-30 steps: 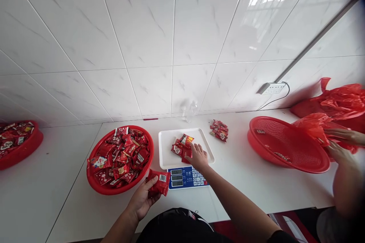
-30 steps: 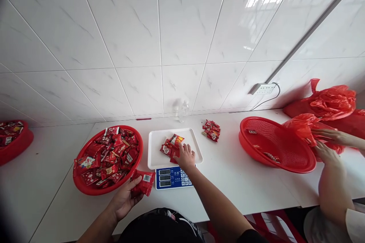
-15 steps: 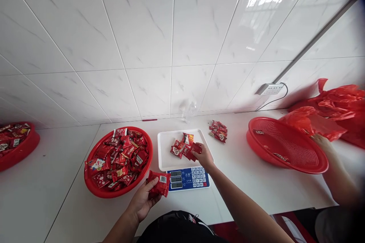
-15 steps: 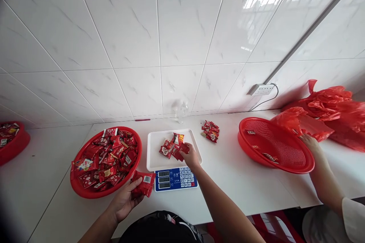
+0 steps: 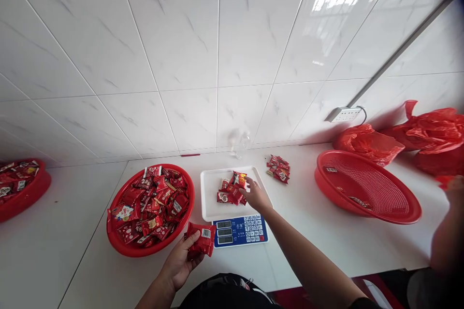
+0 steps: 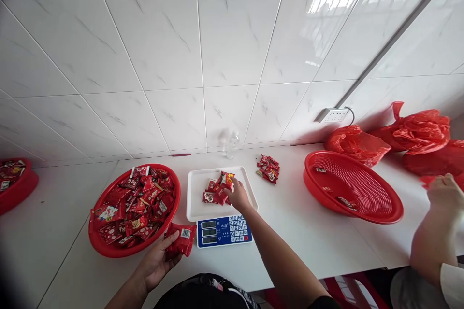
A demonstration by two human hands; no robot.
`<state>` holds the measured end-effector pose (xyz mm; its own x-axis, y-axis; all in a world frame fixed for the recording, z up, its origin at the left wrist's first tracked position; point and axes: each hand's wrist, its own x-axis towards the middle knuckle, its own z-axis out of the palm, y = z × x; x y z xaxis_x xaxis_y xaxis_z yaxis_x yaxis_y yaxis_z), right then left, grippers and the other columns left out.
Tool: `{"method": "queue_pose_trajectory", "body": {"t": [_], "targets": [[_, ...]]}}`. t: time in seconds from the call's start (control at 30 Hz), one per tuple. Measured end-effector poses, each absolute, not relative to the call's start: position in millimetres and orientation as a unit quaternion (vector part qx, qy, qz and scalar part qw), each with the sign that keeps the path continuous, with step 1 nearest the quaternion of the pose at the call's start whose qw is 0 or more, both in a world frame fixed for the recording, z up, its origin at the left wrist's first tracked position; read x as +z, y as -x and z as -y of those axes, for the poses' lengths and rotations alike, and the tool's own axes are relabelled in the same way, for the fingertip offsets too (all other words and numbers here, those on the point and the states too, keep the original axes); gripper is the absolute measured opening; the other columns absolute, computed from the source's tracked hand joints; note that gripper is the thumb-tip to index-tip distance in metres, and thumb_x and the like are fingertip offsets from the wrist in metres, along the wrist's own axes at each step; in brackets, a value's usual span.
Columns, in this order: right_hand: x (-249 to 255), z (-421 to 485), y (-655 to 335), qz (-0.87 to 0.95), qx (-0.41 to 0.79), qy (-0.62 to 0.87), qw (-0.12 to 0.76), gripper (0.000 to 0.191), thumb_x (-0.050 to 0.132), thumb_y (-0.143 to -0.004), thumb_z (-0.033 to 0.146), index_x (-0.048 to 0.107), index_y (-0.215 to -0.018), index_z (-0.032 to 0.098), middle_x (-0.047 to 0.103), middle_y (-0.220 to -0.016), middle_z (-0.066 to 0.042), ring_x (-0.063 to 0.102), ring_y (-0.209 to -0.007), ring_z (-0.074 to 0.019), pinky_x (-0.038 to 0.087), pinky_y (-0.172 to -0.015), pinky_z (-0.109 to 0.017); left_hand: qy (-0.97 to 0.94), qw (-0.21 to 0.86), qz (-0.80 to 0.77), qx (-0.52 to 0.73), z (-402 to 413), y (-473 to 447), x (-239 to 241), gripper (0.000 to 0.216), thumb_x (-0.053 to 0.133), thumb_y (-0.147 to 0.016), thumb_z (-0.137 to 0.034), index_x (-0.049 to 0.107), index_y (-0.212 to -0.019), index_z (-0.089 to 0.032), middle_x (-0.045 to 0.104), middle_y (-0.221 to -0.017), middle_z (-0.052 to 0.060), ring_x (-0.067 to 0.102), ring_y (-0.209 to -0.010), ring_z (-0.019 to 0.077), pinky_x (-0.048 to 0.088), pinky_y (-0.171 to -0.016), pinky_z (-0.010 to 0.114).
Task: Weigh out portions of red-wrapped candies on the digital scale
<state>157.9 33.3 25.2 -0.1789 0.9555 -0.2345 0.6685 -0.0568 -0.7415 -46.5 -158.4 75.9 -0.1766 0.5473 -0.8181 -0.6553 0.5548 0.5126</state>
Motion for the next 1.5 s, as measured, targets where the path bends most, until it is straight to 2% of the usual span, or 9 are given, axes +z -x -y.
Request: {"method": "queue_pose_trajectory", "body": {"t": [0.1, 0.23, 0.4, 0.57, 0.73, 0.93, 1.1, 1.37, 1.5], "targets": [[23, -41, -148, 0.678, 0.362, 0.622, 0.147, 0.070, 0.053, -0.075, 0.048, 0.027, -0.136, 0.025, 0.021, -0.144, -0.014, 0.025, -0.130, -0.0301, 0.036, -0.095, -0.042, 0.047, 0.639, -0.603, 0.475, 157, 46, 77, 0.023, 0.067, -0.071, -0.020, 0.053, -0.089, -0.016, 0.067, -0.072, 0.005, 0.062, -0.056, 0.0123, 0.050, -0.052, 0.023], [16, -50, -130, 0.718, 0.319, 0.618, 0.043, 0.086, 0.052, -0.069, 0.064, 0.015, -0.139, 0.032, 0.001, -0.149, -0.011, -0.001, -0.135, -0.0341, 0.020, -0.101, -0.053, 0.047, 0.639, -0.601, 0.477, 157, 46, 78, 0.025, 0.068, -0.069, -0.020, 0.054, -0.089, -0.016, 0.068, -0.073, 0.005, 0.063, -0.057, 0.0126, 0.050, -0.052, 0.023], [9, -50, -113, 0.772, 0.284, 0.565, -0.057, 0.087, 0.049, -0.066, 0.071, 0.019, -0.138, 0.032, -0.003, -0.150, -0.010, -0.011, -0.134, -0.0351, 0.005, -0.100, -0.061, 0.049, 0.636, -0.604, 0.479, 158, 48, 78, 0.024, 0.067, -0.071, -0.020, 0.054, -0.090, -0.015, 0.068, -0.073, 0.005, 0.062, -0.057, 0.0121, 0.051, -0.053, 0.023], [7, -41, -106, 0.813, 0.241, 0.526, -0.066, 0.090, 0.053, -0.063, 0.069, 0.013, -0.138, 0.040, -0.009, -0.150, -0.005, -0.013, -0.132, -0.0385, 0.000, -0.096, -0.067, 0.057, 0.631, -0.606, 0.481, 160, 50, 76, 0.025, 0.068, -0.070, -0.020, 0.054, -0.089, -0.015, 0.068, -0.072, 0.004, 0.062, -0.056, 0.0118, 0.051, -0.053, 0.023], [8, -37, -104, 0.830, 0.240, 0.502, -0.039, 0.076, 0.058, -0.069, 0.055, 0.026, -0.135, 0.038, 0.004, -0.150, -0.003, -0.005, -0.134, -0.0367, 0.010, -0.100, -0.059, 0.052, 0.633, -0.600, 0.487, 161, 50, 73, 0.026, 0.069, -0.069, -0.021, 0.054, -0.089, -0.015, 0.068, -0.073, 0.004, 0.063, -0.057, 0.0120, 0.052, -0.053, 0.023], [19, -39, -121, 0.846, 0.242, 0.473, 0.042, 0.056, 0.053, -0.076, 0.026, 0.039, -0.130, 0.030, 0.036, -0.140, -0.001, 0.022, -0.131, -0.0229, 0.027, -0.102, -0.038, 0.047, 0.633, -0.602, 0.485, 161, 51, 72, 0.026, 0.070, -0.069, -0.021, 0.054, -0.089, -0.016, 0.068, -0.072, 0.003, 0.063, -0.057, 0.0118, 0.052, -0.053, 0.023], [32, -43, -136, 0.842, 0.233, 0.475, 0.099, 0.043, 0.045, -0.080, 0.022, 0.048, -0.122, 0.026, 0.052, -0.126, 0.000, 0.040, -0.118, -0.0191, 0.033, -0.097, -0.030, 0.045, 0.635, -0.604, 0.480, 160, 50, 74, 0.026, 0.069, -0.069, -0.020, 0.054, -0.089, -0.015, 0.068, -0.072, 0.004, 0.062, -0.057, 0.0114, 0.052, -0.053, 0.023], [32, -48, -124, 0.796, 0.214, 0.556, 0.109, 0.042, 0.037, -0.085, 0.030, 0.042, -0.127, 0.026, 0.052, -0.124, -0.006, 0.044, -0.112, -0.0232, 0.037, -0.090, -0.034, 0.025, 0.645, -0.596, 0.477, 161, 47, 71, 0.028, 0.070, -0.069, -0.023, 0.053, -0.091, -0.017, 0.068, -0.075, 0.004, 0.063, -0.059, 0.0110, 0.052, -0.053, 0.022], [27, -47, -100, 0.816, 0.214, 0.532, 0.070, 0.055, 0.052, -0.077, 0.042, 0.038, -0.130, 0.033, 0.035, -0.140, -0.006, 0.026, -0.127, -0.0309, 0.023, -0.098, -0.051, 0.024, 0.646, -0.599, 0.472, 165, 49, 68, 0.029, 0.070, -0.069, -0.025, 0.054, -0.091, -0.016, 0.068, -0.075, 0.004, 0.062, -0.057, 0.0105, 0.052, -0.054, 0.023]]}}
